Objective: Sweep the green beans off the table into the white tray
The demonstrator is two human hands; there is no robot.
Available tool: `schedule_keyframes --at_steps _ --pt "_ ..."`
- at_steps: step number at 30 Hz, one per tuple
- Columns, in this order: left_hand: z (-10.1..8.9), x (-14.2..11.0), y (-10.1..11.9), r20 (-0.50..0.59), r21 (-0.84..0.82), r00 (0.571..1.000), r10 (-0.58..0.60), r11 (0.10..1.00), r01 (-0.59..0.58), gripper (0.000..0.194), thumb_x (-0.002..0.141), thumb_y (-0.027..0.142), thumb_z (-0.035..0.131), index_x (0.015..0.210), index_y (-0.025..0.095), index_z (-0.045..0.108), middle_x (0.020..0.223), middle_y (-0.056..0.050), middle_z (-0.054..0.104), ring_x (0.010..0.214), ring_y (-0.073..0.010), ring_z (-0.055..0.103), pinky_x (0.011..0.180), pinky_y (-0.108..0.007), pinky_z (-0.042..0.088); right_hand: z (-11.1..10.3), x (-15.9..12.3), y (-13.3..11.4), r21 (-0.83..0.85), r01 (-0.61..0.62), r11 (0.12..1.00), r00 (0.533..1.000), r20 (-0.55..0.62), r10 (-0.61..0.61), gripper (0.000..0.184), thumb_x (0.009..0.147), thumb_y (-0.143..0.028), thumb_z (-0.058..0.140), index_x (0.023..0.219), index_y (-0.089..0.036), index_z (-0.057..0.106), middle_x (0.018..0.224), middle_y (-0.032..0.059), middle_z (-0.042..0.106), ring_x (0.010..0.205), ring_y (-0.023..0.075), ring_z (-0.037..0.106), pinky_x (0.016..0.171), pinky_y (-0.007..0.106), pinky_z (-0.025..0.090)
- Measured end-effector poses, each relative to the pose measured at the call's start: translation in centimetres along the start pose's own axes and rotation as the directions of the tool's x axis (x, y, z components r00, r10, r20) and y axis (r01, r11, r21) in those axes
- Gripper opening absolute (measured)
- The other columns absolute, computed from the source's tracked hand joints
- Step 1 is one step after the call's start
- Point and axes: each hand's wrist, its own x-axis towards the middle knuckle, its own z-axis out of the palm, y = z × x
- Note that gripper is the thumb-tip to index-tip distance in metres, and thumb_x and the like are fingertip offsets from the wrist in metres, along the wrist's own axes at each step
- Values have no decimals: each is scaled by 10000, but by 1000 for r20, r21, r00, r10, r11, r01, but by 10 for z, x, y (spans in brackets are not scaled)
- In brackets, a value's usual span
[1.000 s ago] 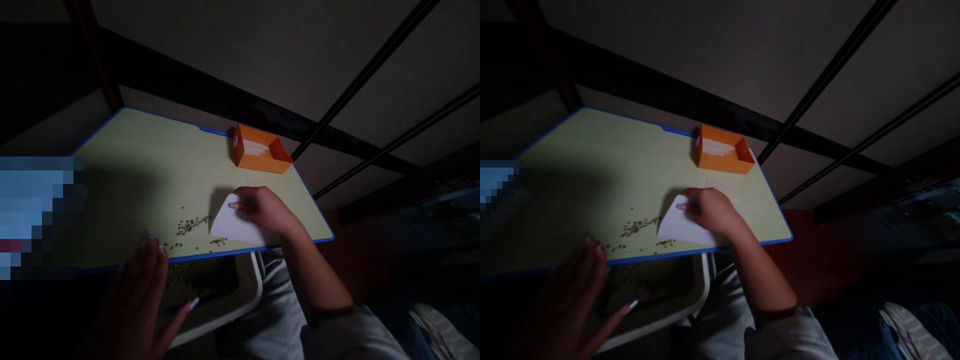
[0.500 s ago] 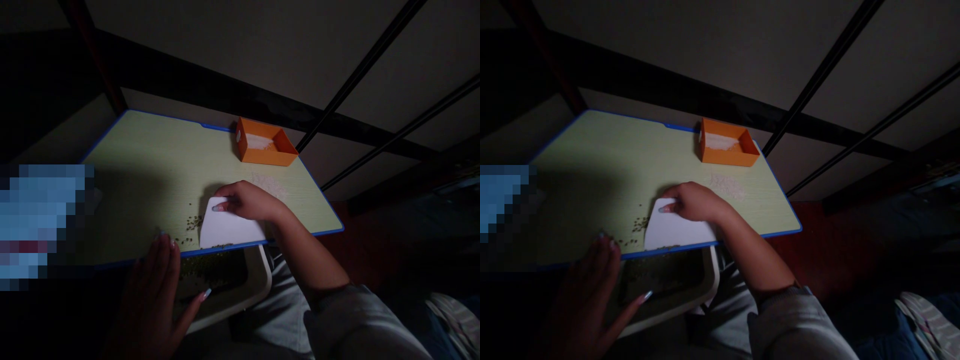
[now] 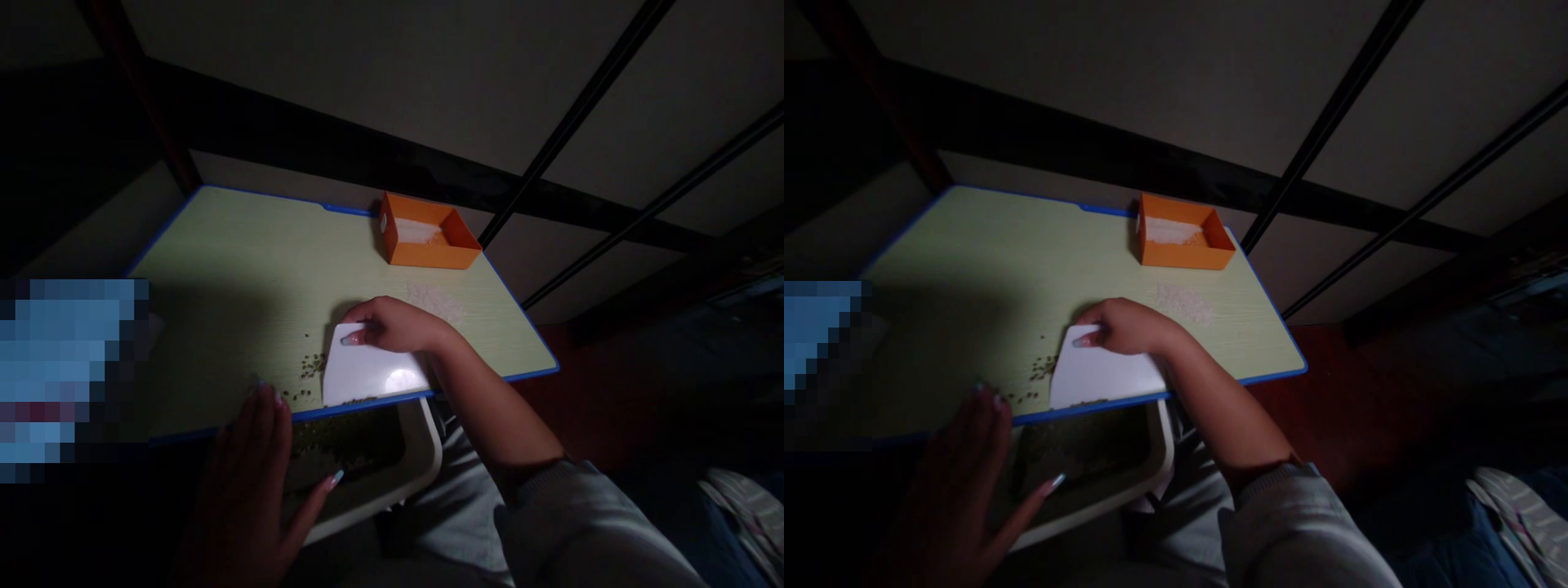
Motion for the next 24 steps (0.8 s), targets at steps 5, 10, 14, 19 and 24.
schedule_keyframes --at_steps 5,10,14,19,24 --pt "1 -1 -1 -14 1 1000 4 1000 -4 857 896 566 440 1606 233 95 1699 -177 319 1525 -403 383 1115 -618 452 1 -5 -2 -3 -4 1000 1000 -25 4 112 919 -166 642 965 -165 745 876 1 725 827 136 615 767 273 462" --pt "2 -3 -3 -33 19 998 45 999 -45 842 902 516 472 1602 194 132 1709 -188 291 1549 -402 341 1133 -610 433 -4 -19 -12 -52 -5 999 996 -86 0 139 925 -174 635 1001 -144 747 863 25 737 776 136 609 718 274 444" --pt "6 -4 -9 -65 55 993 95 994 -91 861 886 522 489 1596 163 158 1721 -184 263 1556 -393 331 1117 -578 446 -12 -53 -22 -191 -142 971 937 -342 70 115 929 -185 618 996 -170 711 885 47 744 750 151 616 680 278 413" --pt "10 -5 -14 -101 92 985 142 987 -133 883 860 504 516 1592 153 170 1743 -155 206 1569 -371 308 1129 -561 432 4 -104 -40 -443 -303 844 808 -589 -19 137 967 -207 565 863 -198 654 714 25 689 602 152 580 589 284 358" --pt "14 -4 -13 -125 93 982 139 987 -127 910 838 492 519 1597 158 144 1768 -109 97 1588 -372 257 1123 -588 434 48 -122 -60 -717 -146 682 824 -470 -317 212 971 -140 534 812 -209 657 650 -12 662 562 158 573 612 331 390"
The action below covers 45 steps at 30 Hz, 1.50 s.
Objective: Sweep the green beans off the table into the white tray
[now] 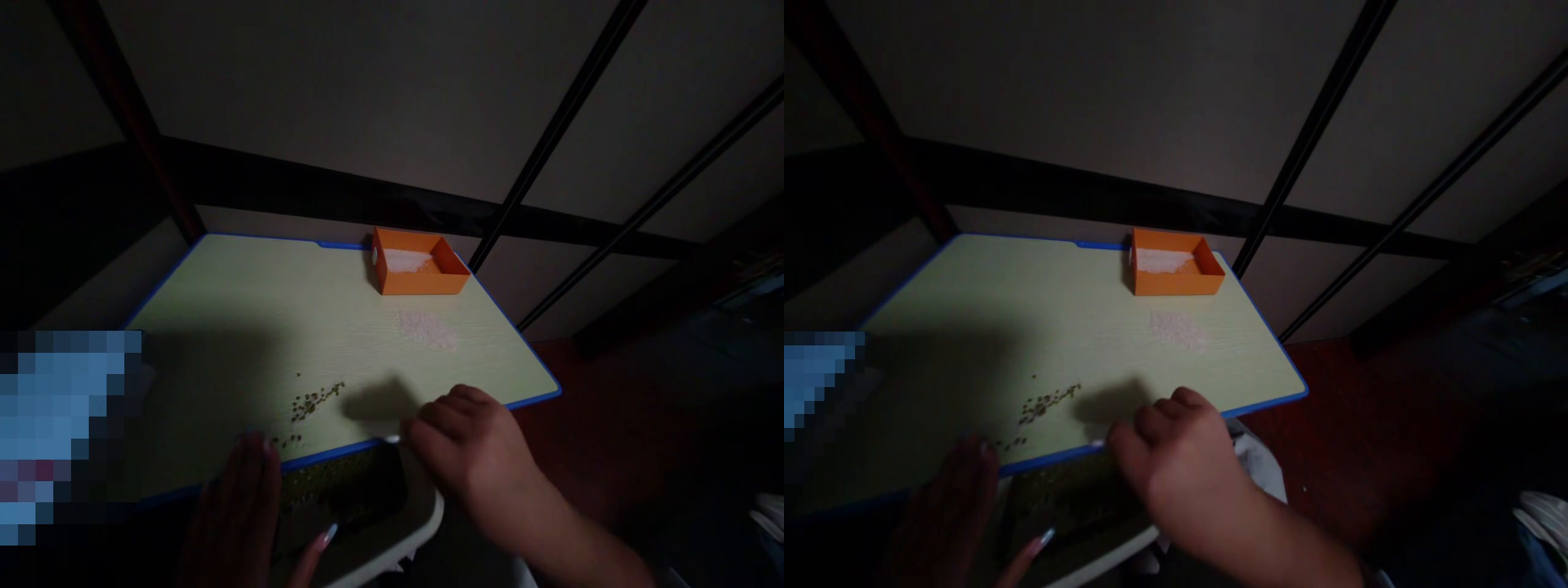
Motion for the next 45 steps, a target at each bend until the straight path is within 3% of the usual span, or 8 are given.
schedule_keyframes --at_steps 5,10,15,19,26,32,39,45 --pt "4 -4 -2 9 -15 999 -34 999 34 900 840 483 502 1605 195 124 1766 -98 116 1492 -432 412 999 -643 535 10 -2 -29 6 99 995 994 -48 -99 160 870 -120 573 946 -160 708 674 -3 682 544 176 580 639 370 446" --pt "6 -5 -6 -6 -40 1000 -22 999 22 930 813 480 545 1606 227 132 1760 -82 159 1465 -431 455 990 -640 556 15 10 -36 -63 95 993 995 -4 -96 207 758 -160 697 961 -133 726 671 2 673 505 181 533 526 372 393" --pt "7 -2 -4 13 -73 998 -59 996 60 926 825 522 502 1611 262 86 1770 -27 85 1450 -437 470 961 -679 565 32 22 -35 -148 0 989 1000 -17 -3 153 748 -148 682 892 -142 734 609 1 657 451 162 510 486 353 348" --pt "4 -1 -2 2 -42 1000 -26 999 26 909 834 499 523 1603 190 149 1762 -86 148 1478 -422 441 987 -624 556 42 29 -17 -270 -112 956 994 -11 113 115 791 -109 689 865 -172 749 581 14 675 472 169 561 515 336 349" --pt "0 1 4 -16 -6 1000 -19 1000 19 869 855 506 521 1581 136 220 1731 -142 259 1540 -361 362 1111 -522 447 44 23 3 -276 -160 948 987 -45 154 95 852 -165 755 935 -213 757 676 1 724 571 167 616 599 319 381" --pt "-5 9 10 -35 -12 999 9 1000 -10 856 876 505 496 1553 46 242 1764 -137 129 1631 -272 130 1307 -391 130 54 33 -8 -215 -113 970 993 -40 107 19 888 -203 746 903 -214 748 705 6 728 599 182 616 597 338 366" --pt "-8 12 7 -32 -14 999 41 999 -41 868 875 510 502 1544 21 244 1770 -140 84 1641 -254 77 1315 -355 66 59 44 -13 -116 9 993 999 -41 -14 18 898 -203 745 908 -211 732 762 5 734 681 193 640 663 343 415" --pt "-8 8 7 -30 -21 999 21 1000 -21 849 889 512 485 1552 43 237 1768 -131 105 1639 -243 96 1318 -361 80 51 19 -6 -34 -8 999 998 -70 6 127 967 -159 629 949 -246 719 886 -11 779 798 185 678 1005 421 398"
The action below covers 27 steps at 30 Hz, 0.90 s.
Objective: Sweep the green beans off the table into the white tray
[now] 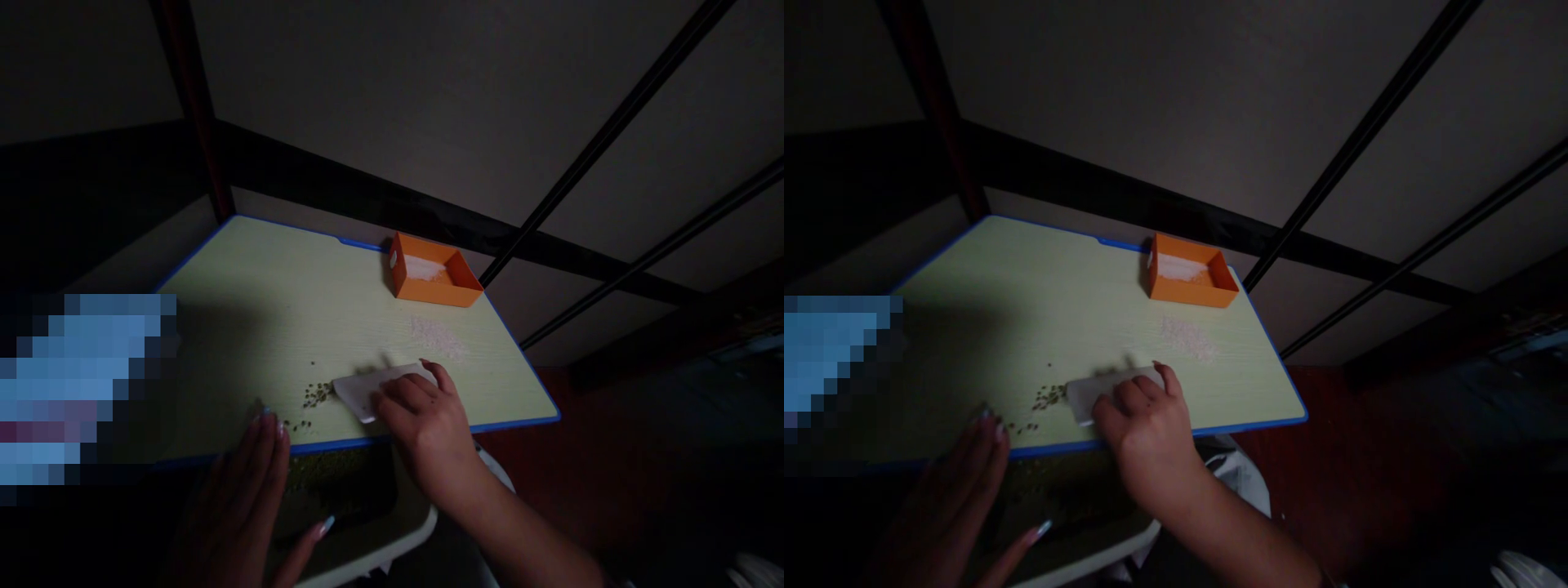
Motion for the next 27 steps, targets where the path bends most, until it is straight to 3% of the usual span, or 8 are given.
schedule_keyframes --at_steps 6,10,16,22,27 --pt "5 -8 1 21 18 998 -59 998 59 862 894 598 450 1587 156 191 1724 -128 281 1593 -301 276 1229 -493 340 -14 -24 -1 41 -38 998 999 -3 39 198 987 -134 569 990 -256 725 942 -14 788 836 162 700 1139 421 309" --pt "6 -8 2 20 -8 997 -77 997 77 860 895 587 458 1593 171 174 1724 -123 286 1586 -310 291 1229 -502 345 -11 -30 0 45 -36 998 997 -71 39 200 1000 -147 565 1016 -245 738 949 -7 796 829 152 708 1200 424 247" --pt "6 -6 2 29 -20 995 -92 995 93 850 900 598 448 1591 174 192 1705 -138 328 1554 -344 349 1187 -521 399 -18 -30 10 48 -103 994 972 -208 110 230 1043 -164 508 1058 -230 728 945 9 792 877 147 725 1177 431 290" --pt "5 -4 2 18 -31 995 -95 995 96 849 903 588 442 1591 163 185 1700 -147 336 1551 -344 354 1189 -526 396 -43 -39 6 86 -120 989 981 -142 131 265 1074 -183 467 973 -212 710 881 -6 772 822 135 714 1139 411 326" --pt "3 -1 4 26 -23 995 -98 995 99 862 902 627 399 1598 176 164 1639 -175 437 1481 -385 457 1069 -582 498 -46 -45 9 1 -192 981 978 -78 192 307 1082 -202 445 943 -227 717 763 -22 711 707 143 659 1021 385 369"
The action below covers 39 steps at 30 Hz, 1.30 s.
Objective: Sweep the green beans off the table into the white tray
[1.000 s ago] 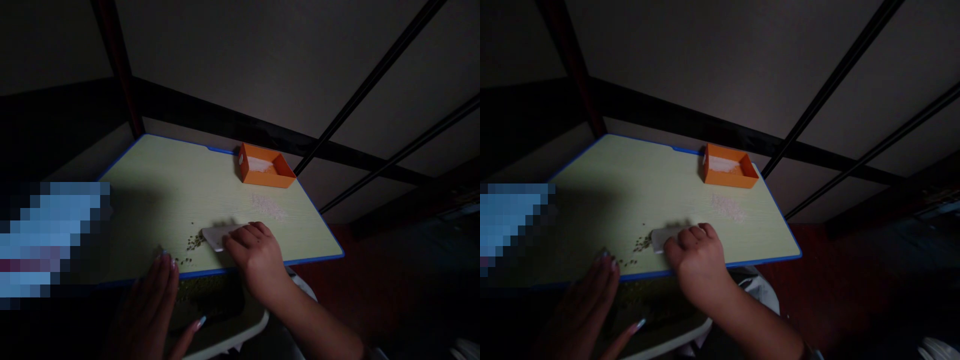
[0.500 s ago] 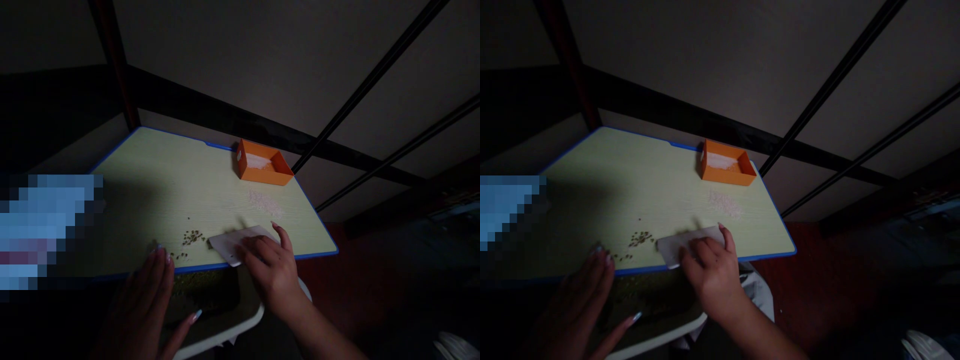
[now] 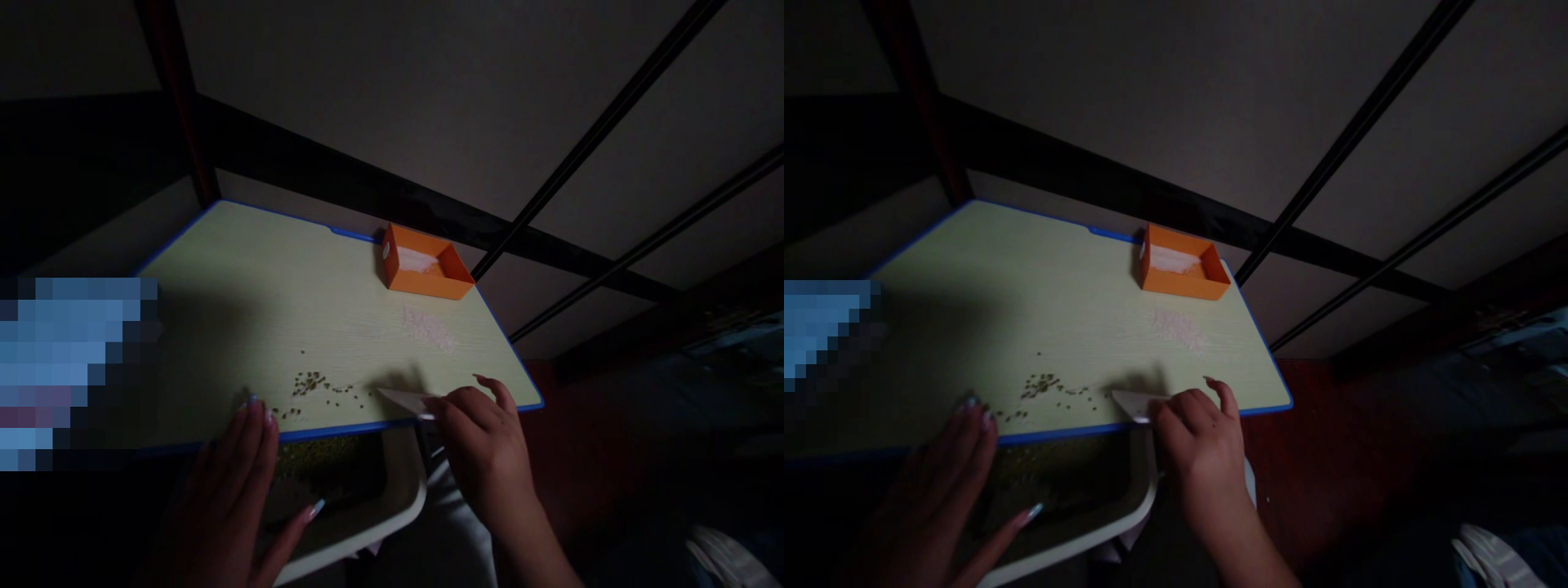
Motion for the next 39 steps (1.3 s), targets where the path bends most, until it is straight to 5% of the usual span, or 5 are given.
schedule_keyframes --at_steps 6,24,35,39 --pt "-3 2 1 7 -17 1000 -27 999 27 837 913 594 407 1605 216 127 1626 -183 451 1448 -402 501 1023 -617 544 7 7 -8 -38 4 999 1000 19 -3 272 1039 -145 483 1000 -232 737 769 -15 718 709 180 650 886 397 357" --pt "0 -1 1 -2 -12 1000 -8 1000 8 844 917 619 397 1602 198 140 1670 -167 387 1504 -389 428 1081 -609 499 16 9 -29 11 53 999 998 26 -53 193 976 -140 549 1013 -224 719 791 -12 739 714 177 645 838 381 356" --pt "-2 3 1 -30 -17 998 64 998 -65 823 927 552 430 1572 90 211 1743 -147 217 1622 -284 182 1281 -440 222 18 15 -30 -42 28 999 999 31 -27 295 1040 -152 451 967 -214 730 745 -5 703 676 185 620 785 381 322" --pt "-2 2 0 -15 -6 998 69 998 -69 836 925 566 432 1568 78 214 1741 -158 219 1620 -288 182 1273 -443 230 21 17 -29 -56 30 998 999 23 -29 305 1038 -146 447 974 -210 739 748 0 702 682 191 619 794 385 319"
